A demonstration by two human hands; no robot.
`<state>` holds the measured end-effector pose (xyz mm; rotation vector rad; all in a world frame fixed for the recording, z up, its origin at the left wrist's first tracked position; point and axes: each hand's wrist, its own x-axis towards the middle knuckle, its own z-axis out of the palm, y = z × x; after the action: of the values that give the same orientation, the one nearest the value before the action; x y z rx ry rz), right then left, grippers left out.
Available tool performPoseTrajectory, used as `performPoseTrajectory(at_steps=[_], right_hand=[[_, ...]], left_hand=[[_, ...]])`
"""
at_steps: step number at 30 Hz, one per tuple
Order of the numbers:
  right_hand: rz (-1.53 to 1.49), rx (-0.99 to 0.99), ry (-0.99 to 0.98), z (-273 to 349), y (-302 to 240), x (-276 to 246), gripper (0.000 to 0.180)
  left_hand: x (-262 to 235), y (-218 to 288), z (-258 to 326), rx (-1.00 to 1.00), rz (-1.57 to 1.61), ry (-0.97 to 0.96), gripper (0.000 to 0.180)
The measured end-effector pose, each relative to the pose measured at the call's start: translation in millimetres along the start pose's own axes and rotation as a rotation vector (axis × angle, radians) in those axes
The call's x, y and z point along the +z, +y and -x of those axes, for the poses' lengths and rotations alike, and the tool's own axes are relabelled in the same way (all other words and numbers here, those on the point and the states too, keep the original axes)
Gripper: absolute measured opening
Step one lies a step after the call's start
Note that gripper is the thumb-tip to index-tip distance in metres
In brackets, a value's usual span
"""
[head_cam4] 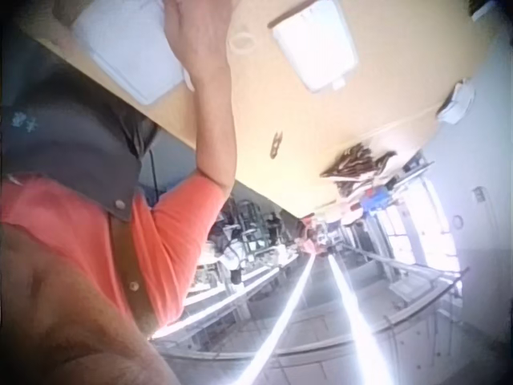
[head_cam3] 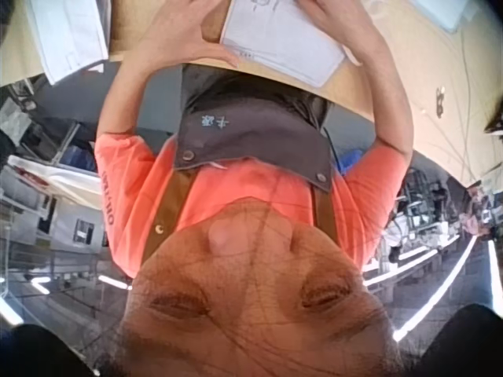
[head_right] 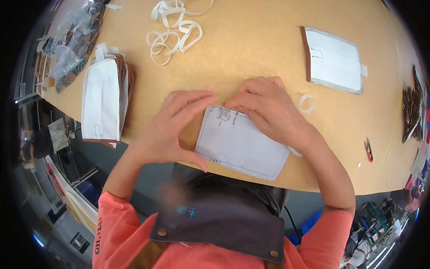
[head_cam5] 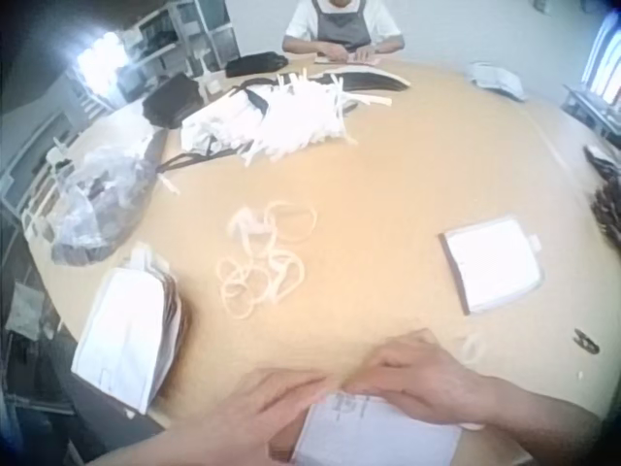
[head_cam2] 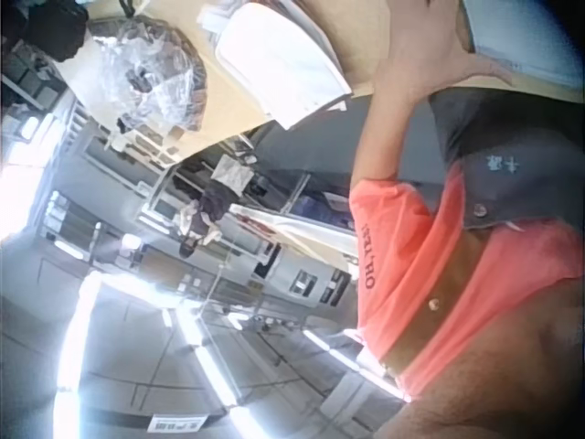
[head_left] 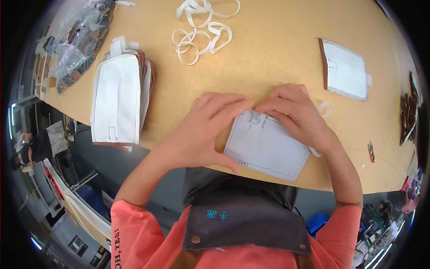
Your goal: The person assembles face masks by hand at a workbench. They pick up white mask bodies, fold them, and attach white elastic straps to the sides. The person handles the masks one by one, inspecting the layers and ensuring the straps are properly positioned before moving to the next unit.
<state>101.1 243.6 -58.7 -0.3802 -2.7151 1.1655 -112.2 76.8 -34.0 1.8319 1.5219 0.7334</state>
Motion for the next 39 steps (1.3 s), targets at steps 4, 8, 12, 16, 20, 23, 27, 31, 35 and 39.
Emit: performPoseTrajectory(at_steps=[4, 8, 12, 16, 20, 23, 27, 31, 35, 39], right_hand=[[0.000, -0.012, 0.006, 1, -2, -1, 0.016], [0.049, 0.034, 0.024, 7, -8, -6, 0.015], [0.166, 0.181, 0.043, 27, -16, -14, 0.013], [0.253, 0.271, 0.034, 51, -17, -30, 0.014], [0.332, 0.323, 0.082, 76, -10, -37, 0.013], [0.320, 0.374, 0.142, 93, -5, -39, 0.010], [0.228, 0.465, 0.229, 106, -3, -38, 0.007], [0.122, 0.516, 0.319, 111, -4, -32, 0.006], [0.095, 0.569, 0.359, 114, -7, -26, 0.005], [-0.061, 0.628, 0.408, 114, -9, -23, 0.004]], left_hand=[[9, 7, 5, -0.010, -0.189, -0.090, 0.108], [13, 9, 3, -0.046, -0.169, -0.082, 0.110], [14, 13, 0, -0.064, -0.169, -0.085, 0.108], [13, 17, -1, -0.072, -0.194, -0.083, 0.105], [15, 18, -2, -0.081, -0.201, -0.074, 0.103], [15, 20, -3, -0.075, -0.199, -0.070, 0.102], [15, 23, -2, -0.061, -0.215, -0.056, 0.103], [16, 22, -2, -0.074, -0.232, -0.046, 0.101], [17, 20, -2, -0.053, -0.257, -0.037, 0.099], [18, 18, 0, -0.031, -0.264, -0.023, 0.099]])
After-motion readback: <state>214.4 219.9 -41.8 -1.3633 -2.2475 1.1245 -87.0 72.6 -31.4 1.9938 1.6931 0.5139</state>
